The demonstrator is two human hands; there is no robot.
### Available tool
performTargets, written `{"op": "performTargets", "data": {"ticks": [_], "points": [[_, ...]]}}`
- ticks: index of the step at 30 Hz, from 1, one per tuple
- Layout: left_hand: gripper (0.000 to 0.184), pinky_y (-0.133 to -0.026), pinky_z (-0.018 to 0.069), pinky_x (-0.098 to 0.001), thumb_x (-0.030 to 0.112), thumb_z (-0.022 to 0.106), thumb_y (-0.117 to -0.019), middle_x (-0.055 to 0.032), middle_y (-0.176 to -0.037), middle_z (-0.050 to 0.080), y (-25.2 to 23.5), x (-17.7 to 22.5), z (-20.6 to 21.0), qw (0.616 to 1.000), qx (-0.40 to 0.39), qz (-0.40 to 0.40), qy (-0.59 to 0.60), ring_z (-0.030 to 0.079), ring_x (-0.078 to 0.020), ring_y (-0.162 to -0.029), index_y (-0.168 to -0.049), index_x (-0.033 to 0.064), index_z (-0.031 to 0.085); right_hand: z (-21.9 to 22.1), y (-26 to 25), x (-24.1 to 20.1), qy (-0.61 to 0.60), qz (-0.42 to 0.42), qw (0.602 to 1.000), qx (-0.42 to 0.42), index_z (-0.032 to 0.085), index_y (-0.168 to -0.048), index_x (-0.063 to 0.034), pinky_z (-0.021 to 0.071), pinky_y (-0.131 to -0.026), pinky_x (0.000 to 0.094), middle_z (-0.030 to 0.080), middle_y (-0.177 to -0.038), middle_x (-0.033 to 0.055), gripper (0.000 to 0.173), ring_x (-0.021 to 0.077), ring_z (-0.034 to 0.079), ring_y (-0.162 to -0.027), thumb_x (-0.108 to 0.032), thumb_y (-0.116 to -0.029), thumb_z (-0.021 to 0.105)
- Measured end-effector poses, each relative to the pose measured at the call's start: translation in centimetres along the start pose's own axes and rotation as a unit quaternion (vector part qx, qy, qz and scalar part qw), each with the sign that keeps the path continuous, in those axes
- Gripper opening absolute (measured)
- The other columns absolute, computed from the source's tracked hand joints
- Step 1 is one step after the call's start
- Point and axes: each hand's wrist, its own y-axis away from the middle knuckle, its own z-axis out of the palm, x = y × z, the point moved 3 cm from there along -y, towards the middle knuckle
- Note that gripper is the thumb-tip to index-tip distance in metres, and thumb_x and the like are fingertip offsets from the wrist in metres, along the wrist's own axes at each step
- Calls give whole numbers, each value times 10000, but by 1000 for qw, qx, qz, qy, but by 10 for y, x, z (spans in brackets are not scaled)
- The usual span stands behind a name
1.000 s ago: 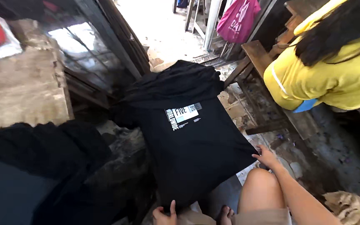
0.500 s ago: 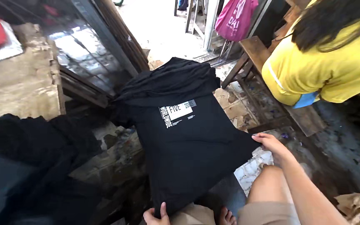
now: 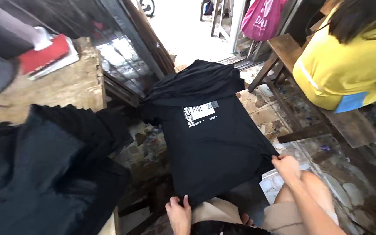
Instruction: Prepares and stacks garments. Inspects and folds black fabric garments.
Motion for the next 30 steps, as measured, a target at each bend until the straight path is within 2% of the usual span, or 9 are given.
{"op": "performTargets", "data": {"ticks": [4,7,9,13,15,20,24,27,30], "points": [[276,-986,527,-525,197,682,-983,-267,-1186,627,-1,11,-15,999,-18,-41,-27,627,-413,-1140,-1131,-35,656,-32,16,-4,-162,-166,969,80,643,-999,84,516,-795,600,656,-928,266,248,399,655,-879,-161,-1015,615],[307,-878,571,-540,162,617,-1027,-234,-1070,688,3,32,-37,998,-24,-54,14,704,-380,-997,-1249,-39,551,-35,7,-2,-303,-150,941,11,544,-1176,78,514,-818,482,607,-1040,234,287,293,610,-910,-92,-987,677],[393,-876,565,-560,233,604,-1043,-243,-1128,690,-3,33,-45,989,-87,-96,74,706,-381,-994,-1334,-21,532,-38,-3,1,-296,-112,945,-79,515,-1375,10,552,-834,483,645,-1171,239,438,297,664,-967,-126,-993,680],[388,-1052,488,-525,255,470,-1093,-236,-1302,642,-19,38,-72,974,-209,-83,-9,626,-352,-1224,-1356,3,604,-55,-6,-2,-257,-83,944,-188,642,-1266,-28,517,-841,438,674,-1147,154,329,222,635,-976,-278,-1065,569],[357,-1099,453,-515,199,459,-1090,-237,-1323,628,-20,47,-83,976,-199,-63,-55,584,-358,-1289,-1342,-3,612,-73,15,-13,-311,-120,931,-150,595,-1330,21,486,-1000,470,641,-1276,196,355,246,622,-1134,-225,-1089,506],[463,-1036,500,-535,221,702,-947,-237,-1329,602,-19,23,-50,986,-148,-62,-51,594,-395,-1237,-1361,48,588,-80,23,-24,-379,-100,919,-33,553,-1270,25,514,-868,404,612,-1137,168,271,183,612,-963,-155,-1110,430],[406,-900,558,-530,426,683,-961,-152,-1015,708,-9,26,-24,998,-24,47,-38,694,-319,-982,-1104,47,710,-78,9,-19,-271,-150,951,-9,595,-1237,73,449,-939,599,626,-1174,291,281,375,607,-1079,-139,-1100,473],[542,-996,487,-596,602,676,-908,-124,-1102,740,-2,33,-4,983,-157,-22,-92,681,-316,-1105,-1111,104,747,-79,10,-22,-263,-166,950,3,603,-1242,75,428,-985,621,623,-1203,303,296,403,598,-1131,-152,-1099,477],[401,-1019,473,-557,455,682,-951,-171,-1217,667,3,39,-5,978,-188,-50,-80,597,-352,-1216,-1071,77,744,-79,5,-25,-295,-148,944,8,607,-1233,67,445,-937,583,629,-1162,284,293,354,604,-1061,-163,-1098,482]]}}
